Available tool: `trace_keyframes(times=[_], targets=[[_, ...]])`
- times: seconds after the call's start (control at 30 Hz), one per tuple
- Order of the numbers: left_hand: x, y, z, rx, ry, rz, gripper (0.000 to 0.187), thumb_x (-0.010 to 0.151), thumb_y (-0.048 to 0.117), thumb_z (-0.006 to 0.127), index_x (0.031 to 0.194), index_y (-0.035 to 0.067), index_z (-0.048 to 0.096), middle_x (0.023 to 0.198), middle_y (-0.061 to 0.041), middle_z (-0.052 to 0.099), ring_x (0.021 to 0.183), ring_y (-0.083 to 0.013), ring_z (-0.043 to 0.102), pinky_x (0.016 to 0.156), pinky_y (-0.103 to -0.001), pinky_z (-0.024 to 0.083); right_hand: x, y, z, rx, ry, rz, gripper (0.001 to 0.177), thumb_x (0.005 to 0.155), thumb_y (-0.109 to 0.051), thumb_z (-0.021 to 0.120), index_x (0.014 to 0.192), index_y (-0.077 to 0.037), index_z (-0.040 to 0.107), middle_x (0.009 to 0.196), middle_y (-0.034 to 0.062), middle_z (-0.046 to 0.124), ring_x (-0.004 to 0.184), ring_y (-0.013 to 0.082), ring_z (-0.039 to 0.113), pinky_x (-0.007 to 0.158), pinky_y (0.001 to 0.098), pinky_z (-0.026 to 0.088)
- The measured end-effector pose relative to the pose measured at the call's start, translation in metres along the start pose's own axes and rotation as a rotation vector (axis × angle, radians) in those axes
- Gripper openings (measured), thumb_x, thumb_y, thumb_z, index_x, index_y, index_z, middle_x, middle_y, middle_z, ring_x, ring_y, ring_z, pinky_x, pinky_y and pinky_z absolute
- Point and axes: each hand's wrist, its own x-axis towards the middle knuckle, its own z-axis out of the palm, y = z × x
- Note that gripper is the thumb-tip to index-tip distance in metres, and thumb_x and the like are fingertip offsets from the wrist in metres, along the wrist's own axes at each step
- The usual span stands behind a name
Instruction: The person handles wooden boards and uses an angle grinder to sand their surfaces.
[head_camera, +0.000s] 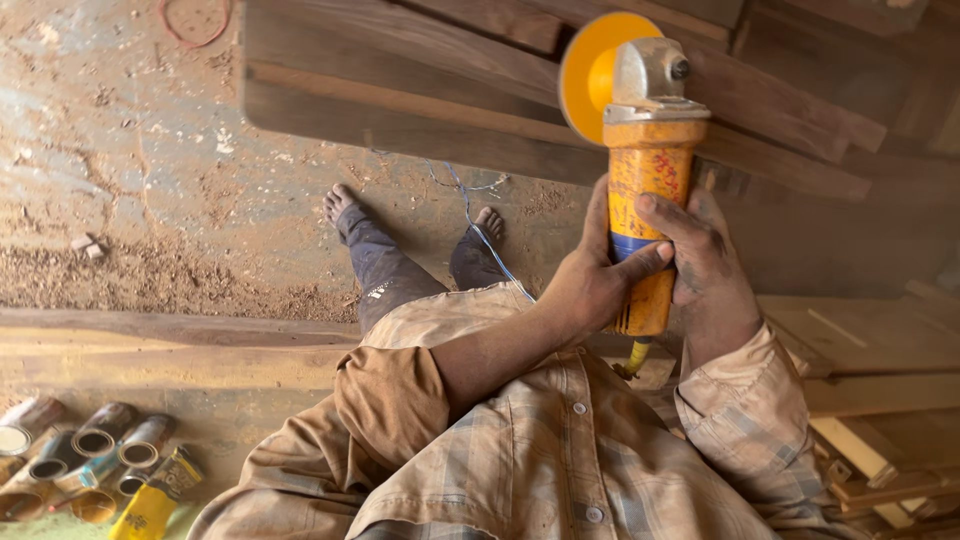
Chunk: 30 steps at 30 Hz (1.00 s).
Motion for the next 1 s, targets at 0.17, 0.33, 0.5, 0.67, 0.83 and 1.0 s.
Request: trace_keyframes(times=[0.17,0.33,0.5,0.67,0.83,1.0], targets=[[0.017,-0.023,0.038,0.054,-0.109,-0.099,0.106,0.092,0.033,0.069,0.166,0.017,-0.005,0.146,-0.020,0.053,0.132,-0.0281,0.058,0.106,-0.039,0.049,-0.020,0.005,-0.046,0.064,0.088,0.004,0.065,0.086,-0.033,0.076,0.136,0.001,0.055,0.114,0.0086,0.065,0.098,0.0150,0.066,0.082,0.0287,0.058],[0.036,-0.041,0.078,0.081,-0.177,-0.134,0.107,0.092,0.035,0.069,0.166,0.017,-0.006,0.144,-0.022,0.056,0.131,-0.0300,0.058,0.105,-0.040,0.050,-0.036,0.010,-0.095,0.108,0.146,-0.028,0.062,0.089,-0.032,0.073,0.138,0.000,0.054,0.116,0.0076,0.065,0.101,0.0154,0.065,0.084,0.0284,0.057],[0.057,-0.057,0.121,0.232,-0.240,-0.291,0.109,0.091,0.039,0.068,0.167,0.021,-0.009,0.136,-0.023,0.061,0.119,-0.0316,0.066,0.098,-0.042,0.055,-0.059,0.024,-0.147,0.175,0.292,-0.028,0.057,0.092,-0.028,0.073,0.138,0.001,0.055,0.117,0.0100,0.065,0.104,0.0193,0.065,0.087,0.0311,0.056],[0.088,-0.086,0.163,0.149,-0.389,-0.197,0.098,0.088,0.035,0.068,0.164,0.015,0.009,0.126,-0.025,0.068,0.106,-0.0337,0.072,0.086,-0.044,0.061,-0.065,0.038,-0.201,0.250,0.379,-0.095,0.056,0.093,-0.024,0.072,0.140,0.000,0.055,0.125,0.0102,0.065,0.113,0.0198,0.066,0.097,0.0310,0.057],[0.096,-0.088,0.148,0.279,-0.359,-0.192,0.107,0.087,0.032,0.073,0.164,0.021,-0.001,0.132,-0.020,0.063,0.113,-0.0295,0.067,0.093,-0.041,0.057,-0.055,0.044,-0.195,0.222,0.292,-0.156,0.053,0.091,-0.021,0.075,0.137,0.002,0.058,0.118,0.0097,0.066,0.106,0.0207,0.065,0.093,0.0322,0.056],[0.050,-0.048,0.060,0.341,-0.182,-0.154,0.099,0.090,0.025,0.069,0.166,0.025,0.006,0.135,-0.016,0.062,0.115,-0.0263,0.066,0.095,-0.040,0.057,-0.010,0.034,-0.105,0.115,0.108,-0.081,0.058,0.075,-0.021,0.079,0.126,-0.004,0.059,0.106,0.0053,0.065,0.093,0.0178,0.067,0.077,0.0313,0.060]])
